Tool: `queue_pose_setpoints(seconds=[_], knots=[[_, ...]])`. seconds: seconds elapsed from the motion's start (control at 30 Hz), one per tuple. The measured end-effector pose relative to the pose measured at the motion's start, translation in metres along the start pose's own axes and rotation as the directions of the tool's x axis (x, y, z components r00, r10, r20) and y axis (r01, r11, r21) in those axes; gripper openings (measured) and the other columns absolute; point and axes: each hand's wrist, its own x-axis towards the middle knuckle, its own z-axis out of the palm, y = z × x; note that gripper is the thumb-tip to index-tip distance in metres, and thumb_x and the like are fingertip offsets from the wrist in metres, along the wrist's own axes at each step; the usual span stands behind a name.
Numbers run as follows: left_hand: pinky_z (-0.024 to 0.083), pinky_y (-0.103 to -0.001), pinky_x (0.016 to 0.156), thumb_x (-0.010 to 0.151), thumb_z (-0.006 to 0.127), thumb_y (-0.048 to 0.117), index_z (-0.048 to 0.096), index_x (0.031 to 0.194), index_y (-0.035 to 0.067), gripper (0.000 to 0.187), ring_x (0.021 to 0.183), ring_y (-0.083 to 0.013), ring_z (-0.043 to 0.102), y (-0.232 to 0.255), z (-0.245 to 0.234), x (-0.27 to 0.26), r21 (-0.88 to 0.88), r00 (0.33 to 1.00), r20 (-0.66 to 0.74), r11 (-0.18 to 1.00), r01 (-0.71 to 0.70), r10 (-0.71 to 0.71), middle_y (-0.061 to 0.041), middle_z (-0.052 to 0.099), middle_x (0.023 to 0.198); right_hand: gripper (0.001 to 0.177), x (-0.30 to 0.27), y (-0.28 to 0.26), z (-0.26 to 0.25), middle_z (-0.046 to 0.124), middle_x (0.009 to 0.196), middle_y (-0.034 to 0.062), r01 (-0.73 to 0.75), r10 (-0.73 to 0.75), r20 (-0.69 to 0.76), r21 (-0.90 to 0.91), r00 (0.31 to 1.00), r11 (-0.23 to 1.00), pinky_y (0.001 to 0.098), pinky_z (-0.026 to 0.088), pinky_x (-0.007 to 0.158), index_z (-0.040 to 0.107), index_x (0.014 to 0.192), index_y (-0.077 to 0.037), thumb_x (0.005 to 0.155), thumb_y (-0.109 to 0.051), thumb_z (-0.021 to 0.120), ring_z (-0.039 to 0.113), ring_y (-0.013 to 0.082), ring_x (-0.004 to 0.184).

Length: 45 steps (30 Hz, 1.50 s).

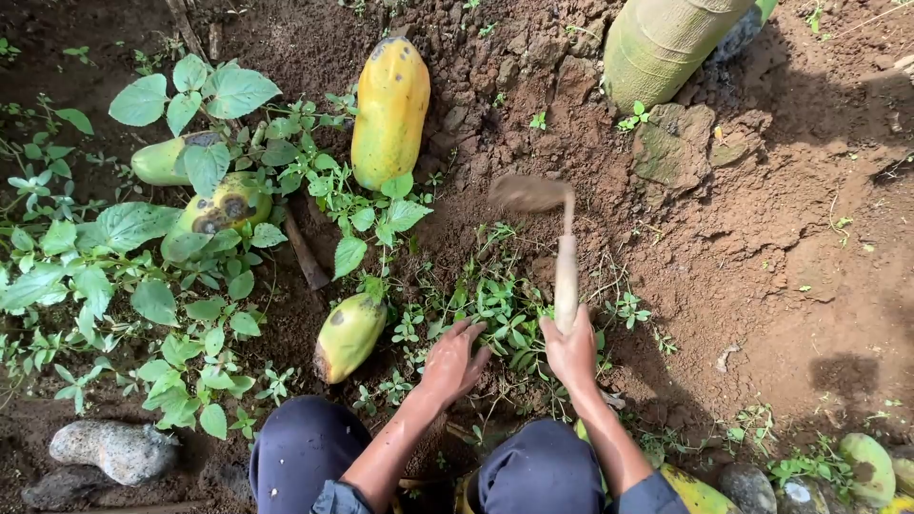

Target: The person sits on the ground in a garden and uses a small hand hoe to loosen soil and remove weeds around papaya fruits and plants. They repeatedly strike the ground with the hoe and pull out weeds by hand, clearing the area around the base of the plants.

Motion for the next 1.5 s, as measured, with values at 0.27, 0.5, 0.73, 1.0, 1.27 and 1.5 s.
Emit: queue_pose_setpoints(seconds=[0.27, 0.5, 0.73, 1.0, 1.27, 1.5], knots=[[0.043, -0.058, 0.11, 0.098, 0.052, 0.025, 0.056, 0.141, 0.011, 0.046, 0.133, -0.0413, 0.052, -0.004, 0.002, 0.002, 0.014, 1.0, -0.01, 1.0, -0.016, 0.016, -0.023, 0.056, 0.14, 0.037, 0.013, 0.005, -0.003, 0.063, 0.099, 0.0267, 0.033, -0.032, -0.014, 0.034, 0.999, 0.999, 0.036, 0.054, 0.055, 0.049, 0.127, 0.007, 0.096, -0.009, 0.063, 0.063, 0.0263, 0.066], [0.047, -0.06, 0.105, 0.098, 0.053, 0.028, 0.055, 0.142, 0.012, 0.046, 0.13, -0.0421, 0.055, -0.01, 0.01, 0.006, 0.071, 0.997, -0.039, 0.996, -0.059, 0.062, -0.022, 0.058, 0.138, 0.037, 0.016, 0.012, 0.004, 0.064, 0.094, 0.0235, 0.036, -0.036, -0.003, 0.058, 0.999, 0.998, 0.031, 0.052, 0.049, 0.05, 0.125, 0.005, 0.096, -0.013, 0.063, 0.062, 0.0229, 0.062], [0.045, -0.06, 0.108, 0.099, 0.05, 0.024, 0.058, 0.138, 0.009, 0.042, 0.13, -0.0422, 0.055, -0.007, 0.004, 0.007, -0.034, 0.988, -0.113, 0.994, -0.105, 0.101, -0.025, 0.061, 0.132, 0.048, -0.028, 0.001, -0.012, 0.061, 0.109, 0.0297, -0.057, 0.064, 0.178, -0.047, 0.982, 0.997, 0.036, 0.056, 0.056, 0.045, 0.137, 0.01, 0.096, -0.01, 0.06, 0.065, 0.0275, 0.071], [0.044, -0.061, 0.108, 0.101, 0.05, 0.025, 0.056, 0.139, 0.008, 0.042, 0.13, -0.042, 0.055, -0.015, 0.017, 0.01, -0.067, 0.976, -0.165, 0.985, -0.157, 0.144, -0.026, 0.06, 0.133, 0.044, -0.021, 0.103, -0.001, 0.068, 0.108, 0.0185, -0.242, 0.277, 0.2, -0.184, 0.94, 0.953, 0.0405, 0.057, 0.076, 0.056, 0.129, -0.007, 0.093, -0.029, 0.068, 0.068, 0.0272, 0.086], [0.045, -0.052, 0.107, 0.098, 0.051, 0.02, 0.059, 0.132, 0.01, 0.036, 0.124, -0.0281, 0.062, 0.012, 0.0, -0.004, 0.072, 0.901, -0.271, 0.94, -0.333, 0.34, -0.013, 0.063, 0.131, 0.039, -0.031, 0.055, -0.023, 0.065, 0.1, 0.0187, -0.224, 0.225, -0.029, 0.012, 0.974, 0.974, 0.0398, 0.057, 0.073, 0.054, 0.123, -0.002, 0.093, -0.024, 0.066, 0.066, 0.0283, 0.084], [0.055, -0.044, 0.095, 0.094, 0.057, 0.021, 0.061, 0.131, 0.012, 0.039, 0.118, -0.0262, 0.062, 0.005, 0.001, 0.001, 0.089, 0.897, -0.282, 0.94, -0.328, 0.34, -0.008, 0.064, 0.128, 0.041, -0.005, 0.06, -0.01, 0.058, 0.089, 0.018, -0.048, 0.062, -0.107, 0.125, 0.992, 0.991, 0.0299, 0.048, 0.048, 0.045, 0.127, 0.012, 0.098, -0.013, 0.059, 0.057, 0.0182, 0.061]])
